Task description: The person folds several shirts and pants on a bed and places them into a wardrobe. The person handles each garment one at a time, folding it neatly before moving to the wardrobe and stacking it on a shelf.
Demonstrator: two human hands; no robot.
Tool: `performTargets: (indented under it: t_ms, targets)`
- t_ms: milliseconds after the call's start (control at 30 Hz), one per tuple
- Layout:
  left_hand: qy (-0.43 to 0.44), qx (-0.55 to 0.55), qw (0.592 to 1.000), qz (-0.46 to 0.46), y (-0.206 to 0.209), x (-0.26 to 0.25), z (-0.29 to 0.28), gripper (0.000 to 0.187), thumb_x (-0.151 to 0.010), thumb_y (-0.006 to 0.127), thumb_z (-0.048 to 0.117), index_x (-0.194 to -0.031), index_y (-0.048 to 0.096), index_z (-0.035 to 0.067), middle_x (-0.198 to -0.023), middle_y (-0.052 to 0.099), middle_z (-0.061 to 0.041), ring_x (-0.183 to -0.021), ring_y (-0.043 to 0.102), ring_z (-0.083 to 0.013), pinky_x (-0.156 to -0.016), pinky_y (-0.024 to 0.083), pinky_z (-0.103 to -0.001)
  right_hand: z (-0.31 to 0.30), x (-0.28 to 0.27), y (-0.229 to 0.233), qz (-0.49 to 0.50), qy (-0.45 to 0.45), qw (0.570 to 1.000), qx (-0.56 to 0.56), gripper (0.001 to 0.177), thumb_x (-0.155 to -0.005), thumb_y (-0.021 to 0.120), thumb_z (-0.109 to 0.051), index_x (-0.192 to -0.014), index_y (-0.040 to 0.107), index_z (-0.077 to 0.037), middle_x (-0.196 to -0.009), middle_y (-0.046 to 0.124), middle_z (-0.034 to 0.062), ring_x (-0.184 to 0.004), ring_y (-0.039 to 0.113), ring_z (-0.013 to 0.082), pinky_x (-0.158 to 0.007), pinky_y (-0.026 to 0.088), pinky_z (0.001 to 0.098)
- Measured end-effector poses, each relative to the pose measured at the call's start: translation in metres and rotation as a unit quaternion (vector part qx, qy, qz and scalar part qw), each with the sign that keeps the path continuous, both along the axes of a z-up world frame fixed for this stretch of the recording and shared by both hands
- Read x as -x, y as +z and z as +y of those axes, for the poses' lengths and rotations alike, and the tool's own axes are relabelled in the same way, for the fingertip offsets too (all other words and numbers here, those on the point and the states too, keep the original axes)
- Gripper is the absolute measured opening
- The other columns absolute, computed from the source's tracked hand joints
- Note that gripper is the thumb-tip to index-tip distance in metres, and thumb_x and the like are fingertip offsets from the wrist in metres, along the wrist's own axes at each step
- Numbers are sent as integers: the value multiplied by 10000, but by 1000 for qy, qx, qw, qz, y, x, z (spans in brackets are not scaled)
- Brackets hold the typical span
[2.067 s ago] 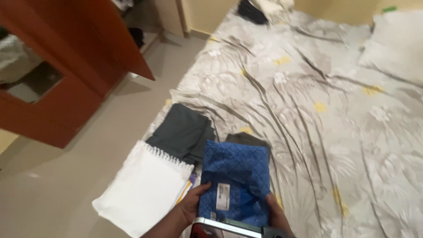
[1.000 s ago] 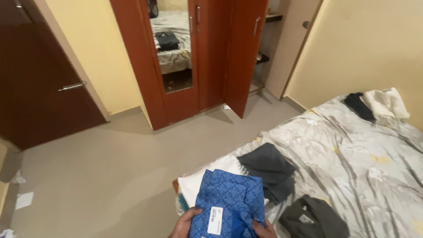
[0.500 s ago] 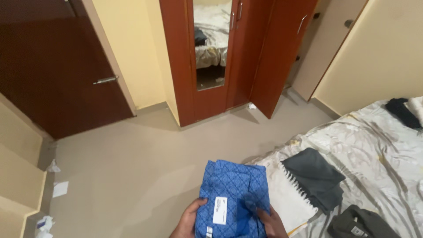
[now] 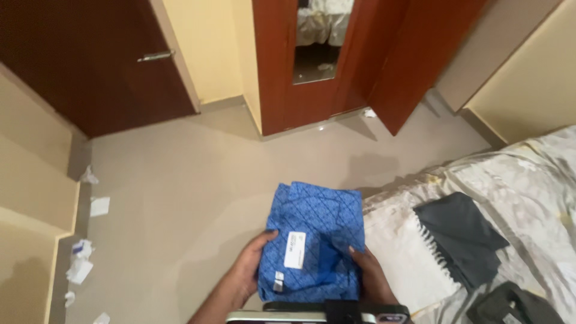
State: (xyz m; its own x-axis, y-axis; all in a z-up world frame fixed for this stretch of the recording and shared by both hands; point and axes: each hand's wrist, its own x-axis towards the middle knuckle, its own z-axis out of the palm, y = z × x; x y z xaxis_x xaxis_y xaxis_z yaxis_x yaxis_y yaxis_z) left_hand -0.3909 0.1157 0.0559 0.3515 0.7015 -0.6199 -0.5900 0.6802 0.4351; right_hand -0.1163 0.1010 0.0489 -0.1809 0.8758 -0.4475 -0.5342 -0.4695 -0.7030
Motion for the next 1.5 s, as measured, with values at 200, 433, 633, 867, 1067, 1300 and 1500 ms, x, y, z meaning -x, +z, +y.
performTargets:
  t_ms: [200,433,633,867,1067,1300,1500]
  targets:
    - [40,-20,997,59,18,36,78,648,-949,525,534,-1325,650,20,-1201,767,-186,-1033,758,-290,-924,601,-437,90,41,-3,4,32,999,-15,593,-888,605,-233,-1425,484,-14,-1305,661,208,-1114,690,363,-909,597,520]
    - [68,-75,995,10,43,68,194,574,-935,573,428,-1346,619,29,-1190,749,-166,-1034,730,-294,-946,574,-463,194,61,23,4,55,998,-32,633,-880,635,-222,-1458,452,-41,-1371,619,180,-1238,617,344,-1011,530,510]
    - [72,-193,977,-55,66,76,260,541,-869,580,254,-1377,589,66,-1241,719,-136,-1105,709,-284,-990,560,-480,271,76,62,6,27,997,-76,612,-881,606,-107,-1469,439,-69,-1332,636,146,-1194,640,294,-1006,530,459]
    - [74,-151,978,-125,60,74,343,475,-944,560,298,-1293,598,-21,-1151,717,-186,-1022,712,-335,-958,558,-510,322,91,88,5,-46,993,-109,551,-902,601,-26,-1441,493,-70,-1211,674,108,-1080,660,246,-937,556,430]
    - [10,-181,975,-131,59,72,424,477,-960,532,303,-1304,599,-21,-1169,727,-189,-1041,715,-311,-967,552,-491,365,101,109,-12,-111,989,-99,581,-899,607,-46,-1464,470,-68,-1271,650,132,-1123,662,265,-977,562,440]
    - [-87,-272,942,-176,92,77,522,519,-992,487,251,-1455,489,18,-1299,669,-165,-1152,676,-286,-1008,537,-460,430,121,134,50,-135,974,-175,671,-894,589,-149,-1530,383,-96,-1355,617,124,-1185,651,274,-996,546,449]
    - [-125,-285,935,-172,106,75,580,538,-977,493,219,-1483,472,37,-1307,665,-154,-1147,673,-271,-1007,537,-449,475,128,148,-3,-177,977,-120,656,-910,553,-170,-1541,374,-154,-1335,623,138,-1123,676,285,-950,578,478]
